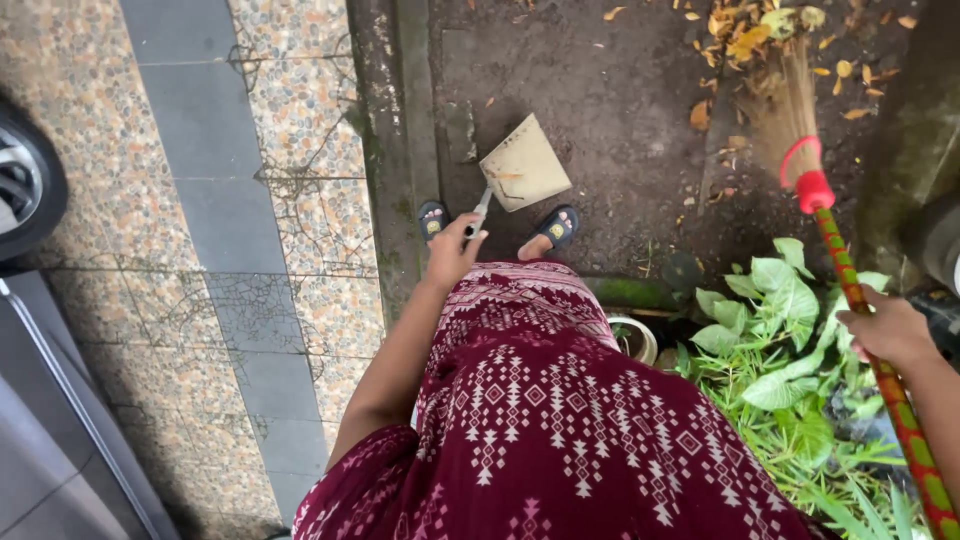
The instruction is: Sweeping dry leaves from a tiled outdoor area into a dustpan using a broom.
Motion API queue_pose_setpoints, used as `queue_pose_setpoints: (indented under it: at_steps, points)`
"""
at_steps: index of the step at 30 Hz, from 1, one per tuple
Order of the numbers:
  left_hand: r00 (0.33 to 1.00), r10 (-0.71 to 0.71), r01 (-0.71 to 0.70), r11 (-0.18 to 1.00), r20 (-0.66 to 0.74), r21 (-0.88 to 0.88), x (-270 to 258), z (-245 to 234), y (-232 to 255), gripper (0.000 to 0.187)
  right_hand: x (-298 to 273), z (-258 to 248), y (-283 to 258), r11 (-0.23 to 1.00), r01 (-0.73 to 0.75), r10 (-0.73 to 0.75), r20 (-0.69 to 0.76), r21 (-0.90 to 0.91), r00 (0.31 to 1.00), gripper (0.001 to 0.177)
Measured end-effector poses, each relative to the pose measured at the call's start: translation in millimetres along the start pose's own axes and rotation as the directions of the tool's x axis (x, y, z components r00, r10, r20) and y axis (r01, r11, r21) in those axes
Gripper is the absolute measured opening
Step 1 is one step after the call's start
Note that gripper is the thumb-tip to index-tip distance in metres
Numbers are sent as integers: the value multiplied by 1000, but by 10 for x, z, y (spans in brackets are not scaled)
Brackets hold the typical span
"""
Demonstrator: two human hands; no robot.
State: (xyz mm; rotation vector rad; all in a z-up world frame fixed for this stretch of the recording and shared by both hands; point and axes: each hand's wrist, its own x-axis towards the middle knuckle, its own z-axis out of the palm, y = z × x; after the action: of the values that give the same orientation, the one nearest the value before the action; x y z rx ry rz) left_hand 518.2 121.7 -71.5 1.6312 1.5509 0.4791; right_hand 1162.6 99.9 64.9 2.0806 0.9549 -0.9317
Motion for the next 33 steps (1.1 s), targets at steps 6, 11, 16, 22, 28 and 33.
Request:
queue_pose_setpoints:
  at_steps: [6, 11, 16, 22, 28, 33]
  points:
    - [971, 204, -180, 967, 124, -180, 336, 493, 438, 24, -1069, 155, 79, 994, -46, 21, 245, 97, 969, 49]
    - [926, 118, -86, 991, 358, -104, 544, 1070, 724, 26, -711, 468, 173, 996, -7, -30, 384, 94, 923, 56]
    - [875, 225, -201, 974, 429, -101, 649, 1676, 947, 29, -290, 184, 430, 998, -65, 68, 273, -22, 960, 60]
    - [830, 256, -231, 966, 496, -114, 658, 2259, 1144, 33, -349, 218, 846, 956, 19, 0, 64, -292, 998, 77]
    - [777, 216, -230, 972, 592, -54, 626, 2614, 1339, 37, -500, 161, 602, 1000, -31, 29, 305, 0, 952, 66]
    - [687, 266, -333, 942, 676, -33, 662, 2739, 1334, 24, -138, 197, 674, 999, -30, 32, 79, -33, 996, 72]
